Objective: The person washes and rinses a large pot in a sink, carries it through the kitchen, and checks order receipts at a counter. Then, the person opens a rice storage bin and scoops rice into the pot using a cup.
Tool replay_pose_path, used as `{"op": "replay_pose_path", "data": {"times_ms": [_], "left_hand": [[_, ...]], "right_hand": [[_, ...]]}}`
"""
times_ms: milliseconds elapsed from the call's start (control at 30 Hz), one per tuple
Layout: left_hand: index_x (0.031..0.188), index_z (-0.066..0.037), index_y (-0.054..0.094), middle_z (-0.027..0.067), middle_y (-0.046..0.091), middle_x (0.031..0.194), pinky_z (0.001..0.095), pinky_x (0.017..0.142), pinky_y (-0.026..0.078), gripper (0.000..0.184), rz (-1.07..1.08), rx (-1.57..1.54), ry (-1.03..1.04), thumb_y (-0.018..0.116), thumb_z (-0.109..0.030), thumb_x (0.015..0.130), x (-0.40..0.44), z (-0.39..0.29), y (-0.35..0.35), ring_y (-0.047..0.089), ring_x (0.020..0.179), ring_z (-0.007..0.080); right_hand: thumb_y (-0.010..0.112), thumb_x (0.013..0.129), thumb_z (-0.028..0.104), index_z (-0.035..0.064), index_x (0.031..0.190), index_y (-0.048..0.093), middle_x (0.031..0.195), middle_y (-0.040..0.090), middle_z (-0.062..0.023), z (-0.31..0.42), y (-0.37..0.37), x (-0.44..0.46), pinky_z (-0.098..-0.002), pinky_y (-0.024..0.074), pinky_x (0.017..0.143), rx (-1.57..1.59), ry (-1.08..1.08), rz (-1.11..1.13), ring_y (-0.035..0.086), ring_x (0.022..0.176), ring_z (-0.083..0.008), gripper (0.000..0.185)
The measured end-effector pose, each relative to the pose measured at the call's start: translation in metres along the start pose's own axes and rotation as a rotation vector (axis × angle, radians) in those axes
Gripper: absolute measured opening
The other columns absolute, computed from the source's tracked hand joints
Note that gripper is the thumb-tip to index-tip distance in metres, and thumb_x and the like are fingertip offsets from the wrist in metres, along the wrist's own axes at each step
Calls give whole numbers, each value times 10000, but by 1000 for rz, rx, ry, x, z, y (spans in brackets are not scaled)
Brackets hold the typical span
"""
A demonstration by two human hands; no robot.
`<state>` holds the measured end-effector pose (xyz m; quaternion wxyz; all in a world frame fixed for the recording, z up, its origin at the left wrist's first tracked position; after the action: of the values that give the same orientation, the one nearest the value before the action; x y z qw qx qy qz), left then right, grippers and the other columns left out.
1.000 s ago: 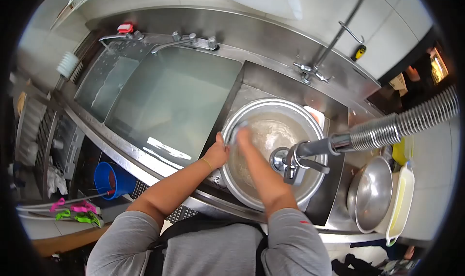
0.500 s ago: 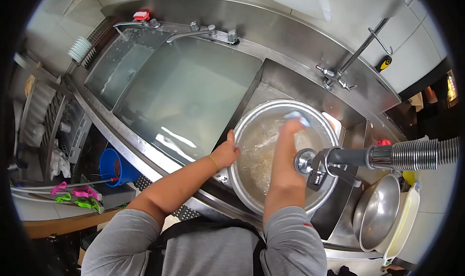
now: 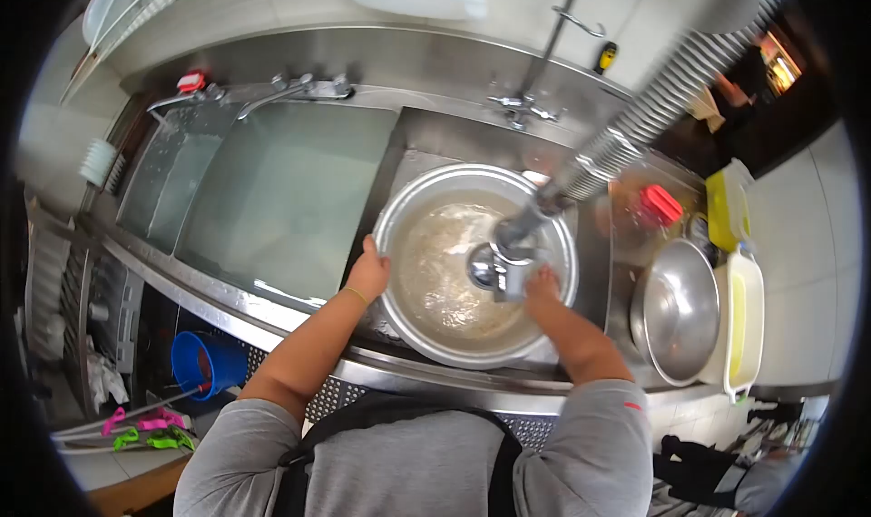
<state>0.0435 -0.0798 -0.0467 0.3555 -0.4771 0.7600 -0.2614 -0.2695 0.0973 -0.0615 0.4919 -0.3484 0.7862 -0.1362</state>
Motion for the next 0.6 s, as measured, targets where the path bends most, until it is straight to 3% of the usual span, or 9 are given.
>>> {"op": "replay_pose_path", "data": {"times_ms": [100,133,200,233,267,300,367,467,600], "left_hand": [[1315,49,219,328,601,863,526,734,460,547,-77,-13,10,463,-222,907,1,0,3,591,820,475],[1306,35,257,327,601,865,526,735,456,519,-122,-14,10,459,-246,918,0,-3,1,586,833,479],[1279,50,308,327,600,874,522,743,456,475,-166,7,18,423,-259,937,-2,-5,-3,583,853,478],[1269,59,322,325,601,870,521,744,457,461,-194,10,29,406,-259,946,0,-5,-6,581,860,479],[1265,63,336,322,600,897,517,754,458,452,-195,33,15,399,-254,948,1,-5,-6,580,879,474],[1261,66,350,318,600,923,513,763,460,445,-197,58,0,393,-249,950,2,-5,-8,580,898,470],[1259,72,374,314,589,995,493,789,465,437,-211,122,-14,391,-238,950,3,-2,-12,574,936,463],[1239,71,415,295,570,1088,455,826,478,415,-205,251,119,411,-218,941,7,-18,7,565,975,442],[1151,50,489,235,578,1090,423,845,495,333,-155,433,515,464,-189,921,6,-46,69,571,984,376]], "right_hand": [[428,875,448,52,1378,365,1467,254,-195,87,74,38,-518,167,1100,404,405,50,220,1360,-366,643],[450,827,555,42,1372,376,1437,321,-191,123,54,30,-497,188,1096,626,120,201,266,1346,-349,752],[487,827,536,36,1291,482,1311,480,-178,181,-1,11,-406,261,1055,1113,-305,411,422,1222,-279,682],[501,874,411,41,1215,576,1215,572,-169,196,-32,7,-335,313,1017,1384,-437,459,532,1111,-227,508],[464,882,487,35,1302,483,1317,492,-166,202,-58,-11,-390,332,1007,1795,-611,619,464,1170,-268,617],[506,873,429,17,1275,503,1257,544,-161,177,-86,-36,-378,360,987,1916,-469,227,501,1137,-253,576],[571,815,400,41,1270,512,1201,583,-168,172,-56,-16,-386,390,963,1598,-593,-66,543,1103,-267,583],[604,770,396,40,1188,572,1135,600,-209,97,-20,-51,-398,425,929,1080,-690,-104,563,1076,-334,550],[641,727,376,46,1070,593,1044,618,-206,-29,-11,-110,-419,465,850,1094,-379,-341,594,972,-361,479]]}}
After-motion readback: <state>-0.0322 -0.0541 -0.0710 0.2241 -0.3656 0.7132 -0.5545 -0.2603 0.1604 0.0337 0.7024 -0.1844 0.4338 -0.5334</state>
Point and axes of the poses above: each hand's wrist, its own x-axis towards the middle knuckle, its own y-axis out of the palm, z = x × y, the point moved 5 cm from there along x, towards the middle knuckle
